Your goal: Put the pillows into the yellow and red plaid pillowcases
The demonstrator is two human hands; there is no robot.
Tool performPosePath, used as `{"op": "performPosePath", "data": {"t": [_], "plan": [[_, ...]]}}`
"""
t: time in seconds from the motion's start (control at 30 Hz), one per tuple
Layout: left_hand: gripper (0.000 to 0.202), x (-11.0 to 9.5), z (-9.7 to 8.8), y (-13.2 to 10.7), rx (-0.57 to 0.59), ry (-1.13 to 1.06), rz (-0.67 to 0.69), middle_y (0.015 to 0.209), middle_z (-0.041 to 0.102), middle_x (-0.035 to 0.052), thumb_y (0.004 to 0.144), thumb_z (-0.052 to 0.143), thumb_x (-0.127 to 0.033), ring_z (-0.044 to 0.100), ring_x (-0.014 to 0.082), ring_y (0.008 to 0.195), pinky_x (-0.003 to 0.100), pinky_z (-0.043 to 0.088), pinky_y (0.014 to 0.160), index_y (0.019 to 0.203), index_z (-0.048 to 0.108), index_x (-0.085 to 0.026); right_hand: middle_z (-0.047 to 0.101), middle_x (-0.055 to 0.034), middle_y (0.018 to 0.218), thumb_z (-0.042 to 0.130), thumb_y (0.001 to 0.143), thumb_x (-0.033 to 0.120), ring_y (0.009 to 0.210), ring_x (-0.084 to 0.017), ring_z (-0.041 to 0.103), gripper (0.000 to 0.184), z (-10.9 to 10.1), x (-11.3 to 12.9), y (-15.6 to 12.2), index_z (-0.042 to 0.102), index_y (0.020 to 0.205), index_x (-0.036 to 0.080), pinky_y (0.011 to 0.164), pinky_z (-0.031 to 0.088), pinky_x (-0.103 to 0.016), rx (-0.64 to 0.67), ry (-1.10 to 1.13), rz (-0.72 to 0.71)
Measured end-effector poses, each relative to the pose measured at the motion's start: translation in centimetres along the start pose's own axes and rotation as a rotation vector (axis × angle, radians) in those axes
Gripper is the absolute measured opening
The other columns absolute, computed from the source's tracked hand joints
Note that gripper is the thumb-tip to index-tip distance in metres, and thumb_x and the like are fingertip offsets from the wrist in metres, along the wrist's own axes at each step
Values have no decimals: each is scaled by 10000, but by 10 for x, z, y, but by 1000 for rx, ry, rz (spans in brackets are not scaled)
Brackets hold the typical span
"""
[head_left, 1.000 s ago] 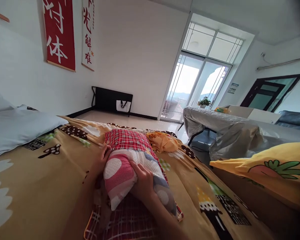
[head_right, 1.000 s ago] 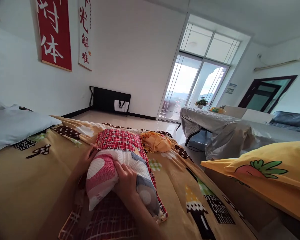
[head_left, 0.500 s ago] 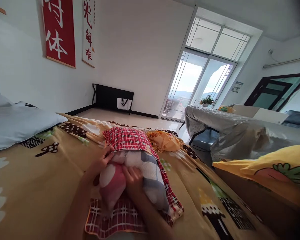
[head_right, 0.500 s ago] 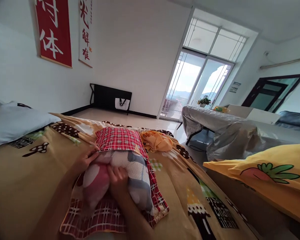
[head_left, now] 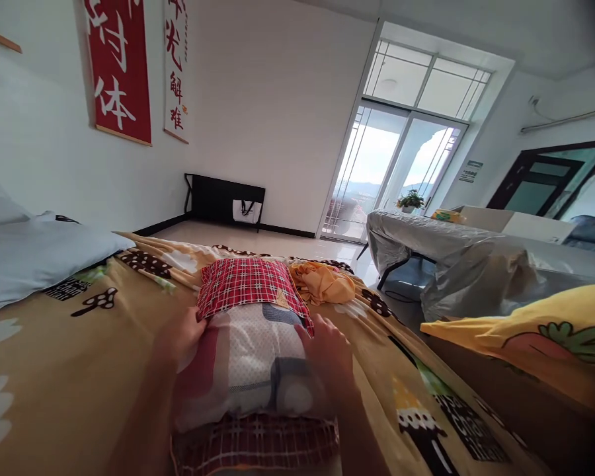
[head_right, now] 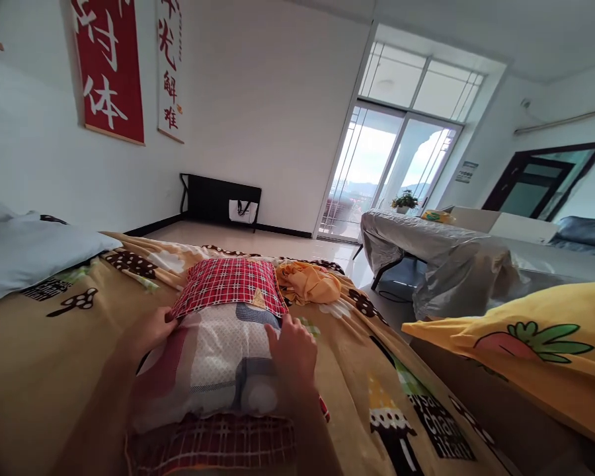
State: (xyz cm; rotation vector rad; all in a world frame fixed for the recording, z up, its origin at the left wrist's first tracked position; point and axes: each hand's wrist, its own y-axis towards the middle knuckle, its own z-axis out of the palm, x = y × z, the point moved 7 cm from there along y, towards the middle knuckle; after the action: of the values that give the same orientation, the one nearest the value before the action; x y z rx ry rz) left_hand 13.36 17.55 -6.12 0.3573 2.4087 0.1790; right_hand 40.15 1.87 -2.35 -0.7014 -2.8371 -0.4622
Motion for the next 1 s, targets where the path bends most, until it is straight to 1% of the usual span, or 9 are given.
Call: {"op": "performPosePath", "data": {"t": [0.1,0.2,0.33,0.4,0.5,0.67,0.83,0.9,1.0], "plan": [[200,-20,-7,-4,-102,110,0,883,665,131,789,460,-289,638,301,808,364,445,679,885,599,-182,665,-168,1124,487,884,521,1046,-312,615,516,31,-3,15,566,1244,160,838,430,-381,163,150,-63],[289,-55,-10,-8,-266,100,196,1106,600,155,825,448,-231,577,270,1045,366,443,910,1081,549,-142,595,-171,1275,462,884,536,1185,-308,545,693,55,11,15,338,1453,159,934,392,-400,268,363,-178],[416,-79,19,-7,-133,135,325,1260,559,145,821,446,-140,509,259,1181,391,378,1027,1230,527,-136,517,-228,1338,655,719,547,1244,-375,470,996,65,27,6,215,1501,116,980,353,-466,288,332,-211],[462,-77,34,-6,-64,166,288,1274,566,144,825,397,-97,522,285,1176,444,394,993,1267,526,-136,541,-225,1293,702,674,480,1209,-388,486,986,62,37,1,275,1482,112,965,361,-479,231,247,-225],[460,-68,42,-3,-49,164,245,1241,597,130,829,369,-77,535,298,1161,461,409,961,1245,558,-135,592,-192,1200,620,741,318,1130,-356,534,761,55,50,-7,382,1430,100,945,378,-465,90,168,-250],[349,-59,34,-1,-92,139,199,1196,627,100,889,415,-193,557,253,1127,393,420,969,1183,598,-146,630,-175,1147,466,745,56,1055,-297,579,637,61,67,-18,459,1381,84,914,418,-429,-103,94,-337],[380,-91,22,-16,-188,134,245,1246,593,112,877,411,-144,526,247,1166,393,392,1000,1218,578,-156,679,-165,1081,410,772,-31,1007,-263,621,554,77,80,-31,550,1291,103,894,454,-422,-363,7,-533],[420,-108,24,-23,-199,123,336,1278,580,83,857,405,-91,515,215,1189,370,382,1014,1224,577,-196,681,-163,1091,422,784,-26,1037,-269,617,507,81,84,-38,585,1242,116,901,459,-431,-447,-27,-590],[465,-115,33,-25,-213,129,411,1341,548,90,831,402,-42,477,238,1251,445,340,1045,1232,575,-202,694,-160,1065,433,799,-13,1037,-265,627,407,82,90,-46,653,1114,120,897,473,-418,-521,-51,-639]]}}
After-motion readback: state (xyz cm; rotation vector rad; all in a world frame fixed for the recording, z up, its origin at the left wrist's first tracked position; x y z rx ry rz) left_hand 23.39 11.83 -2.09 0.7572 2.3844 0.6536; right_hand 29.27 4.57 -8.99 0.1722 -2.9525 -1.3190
